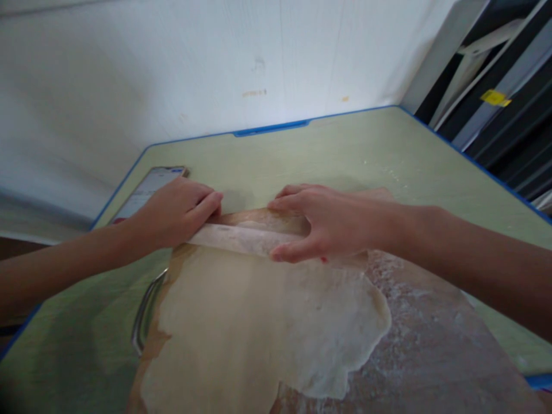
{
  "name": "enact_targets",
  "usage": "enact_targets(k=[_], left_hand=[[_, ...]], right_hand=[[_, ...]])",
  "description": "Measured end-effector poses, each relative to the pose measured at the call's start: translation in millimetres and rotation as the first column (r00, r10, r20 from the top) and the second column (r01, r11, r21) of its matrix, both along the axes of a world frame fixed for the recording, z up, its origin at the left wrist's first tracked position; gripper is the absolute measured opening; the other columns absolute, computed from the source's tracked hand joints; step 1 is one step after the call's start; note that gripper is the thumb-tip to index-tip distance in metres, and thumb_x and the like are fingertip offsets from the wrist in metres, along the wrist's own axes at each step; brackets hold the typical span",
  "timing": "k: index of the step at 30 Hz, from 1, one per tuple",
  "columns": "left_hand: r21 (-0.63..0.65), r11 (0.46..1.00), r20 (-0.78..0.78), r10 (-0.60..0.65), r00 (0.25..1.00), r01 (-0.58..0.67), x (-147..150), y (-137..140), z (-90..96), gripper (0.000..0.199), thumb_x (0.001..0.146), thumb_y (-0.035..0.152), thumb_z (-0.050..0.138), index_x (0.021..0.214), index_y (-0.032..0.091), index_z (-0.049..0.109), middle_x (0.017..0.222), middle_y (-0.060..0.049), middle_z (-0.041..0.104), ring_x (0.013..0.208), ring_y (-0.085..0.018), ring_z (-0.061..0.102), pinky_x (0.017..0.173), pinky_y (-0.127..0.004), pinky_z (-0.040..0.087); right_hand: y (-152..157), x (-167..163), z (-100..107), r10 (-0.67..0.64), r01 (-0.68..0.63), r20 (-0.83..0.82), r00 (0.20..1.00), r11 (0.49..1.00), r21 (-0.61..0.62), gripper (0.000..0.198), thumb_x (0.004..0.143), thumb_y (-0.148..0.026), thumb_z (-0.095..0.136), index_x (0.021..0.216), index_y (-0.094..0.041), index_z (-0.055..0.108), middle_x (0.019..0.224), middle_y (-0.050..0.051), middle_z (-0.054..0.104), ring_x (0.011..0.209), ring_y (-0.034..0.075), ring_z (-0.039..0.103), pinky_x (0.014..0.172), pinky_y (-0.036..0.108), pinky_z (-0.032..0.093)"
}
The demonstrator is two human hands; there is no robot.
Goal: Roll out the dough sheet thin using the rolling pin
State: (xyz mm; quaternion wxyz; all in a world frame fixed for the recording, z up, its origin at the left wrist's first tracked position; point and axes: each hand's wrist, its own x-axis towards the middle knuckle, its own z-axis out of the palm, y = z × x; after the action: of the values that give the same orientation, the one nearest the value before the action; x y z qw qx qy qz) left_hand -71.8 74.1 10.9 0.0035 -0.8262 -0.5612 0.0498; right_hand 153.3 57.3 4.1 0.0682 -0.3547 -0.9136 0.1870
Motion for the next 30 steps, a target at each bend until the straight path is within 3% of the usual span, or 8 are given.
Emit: enact_targets(k=[3,6,10,13,15,19,24,30], left_hand=[[0.010,1.000,0.032,-0.024,0.999,0.024,0,4,0.2,0.044,0.082,0.033,0.024,0.060,0.017,0.059,0.058,-0.004,0.058,0.060,-0.016,0.052,0.059,-0.028,0.035],[0.109,0.993,0.051,-0.054,0.997,0.048,-2,2,-0.6,0.044,0.084,0.032,0.023,0.063,0.017,0.059,0.062,-0.004,0.059,0.062,-0.016,0.052,0.060,-0.028,0.035],[0.184,0.977,0.021,-0.117,0.993,0.112,-5,-13,-0.5,0.044,0.086,0.033,0.022,0.065,0.016,0.058,0.067,-0.006,0.059,0.064,-0.018,0.054,0.061,-0.030,0.038],[0.190,0.963,0.011,-0.198,0.980,0.192,-13,-26,2.0,0.042,0.087,0.033,0.022,0.073,0.015,0.058,0.075,-0.008,0.059,0.070,-0.020,0.055,0.063,-0.031,0.041],[0.239,0.954,0.007,-0.190,0.982,0.183,-25,-30,3.4,0.038,0.086,0.033,0.024,0.082,0.014,0.057,0.085,-0.011,0.059,0.081,-0.022,0.055,0.071,-0.033,0.042],[0.310,0.947,-0.003,0.084,0.996,-0.079,-57,-18,2.0,0.039,0.082,0.037,0.035,0.106,0.009,0.048,0.107,-0.018,0.053,0.104,-0.029,0.048,0.084,-0.039,0.039],[0.103,0.860,0.080,0.493,0.866,-0.500,-79,16,-7.2,0.062,0.076,0.050,0.044,0.118,0.005,0.036,0.115,-0.025,0.049,0.107,-0.034,0.049,0.083,-0.039,0.039],[0.086,0.819,0.167,0.549,0.819,-0.567,-78,32,-14.9,0.072,0.071,0.055,0.046,0.122,0.007,0.030,0.118,-0.026,0.049,0.106,-0.039,0.048,0.078,-0.044,0.039]], right_hand=[[-2,1,2,-0.035,0.035,-0.029,0.999,0.999,0.007,0.050,0.072,-0.049,0.054,0.113,-0.020,0.055,0.106,0.007,0.058,0.093,0.022,0.055,0.077,0.034,0.044],[-13,2,5,-0.069,0.073,-0.034,0.997,0.982,0.173,0.044,0.072,-0.048,0.054,0.105,-0.019,0.056,0.103,0.008,0.057,0.091,0.022,0.054,0.073,0.033,0.043],[-38,-2,4,-0.060,-0.010,0.147,0.987,0.900,0.436,0.025,0.081,-0.039,0.046,0.084,-0.017,0.056,0.083,0.008,0.058,0.075,0.019,0.054,0.063,0.030,0.039],[-53,-4,-1,-0.102,-0.047,0.244,0.964,0.841,0.539,0.020,0.085,-0.033,0.042,0.081,-0.017,0.053,0.074,0.005,0.059,0.068,0.018,0.054,0.061,0.029,0.036],[-58,-3,-5,-0.132,-0.046,0.263,0.956,0.817,0.575,0.017,0.084,-0.032,0.043,0.081,-0.018,0.052,0.074,0.005,0.059,0.066,0.018,0.055,0.061,0.029,0.036],[-63,-2,-4,-0.141,-0.037,0.253,0.957,0.807,0.589,0.018,0.085,-0.033,0.043,0.080,-0.018,0.051,0.073,0.004,0.060,0.067,0.019,0.057,0.060,0.029,0.036],[-71,-7,3,-0.195,0.006,0.245,0.950,0.793,0.609,0.019,0.087,-0.030,0.042,0.078,-0.017,0.053,0.072,0.005,0.061,0.067,0.018,0.058,0.060,0.028,0.037],[-73,-8,3,-0.201,0.023,0.219,0.955,0.786,0.618,0.023,0.088,-0.031,0.040,0.078,-0.016,0.054,0.073,0.006,0.062,0.068,0.018,0.059,0.060,0.028,0.039]])
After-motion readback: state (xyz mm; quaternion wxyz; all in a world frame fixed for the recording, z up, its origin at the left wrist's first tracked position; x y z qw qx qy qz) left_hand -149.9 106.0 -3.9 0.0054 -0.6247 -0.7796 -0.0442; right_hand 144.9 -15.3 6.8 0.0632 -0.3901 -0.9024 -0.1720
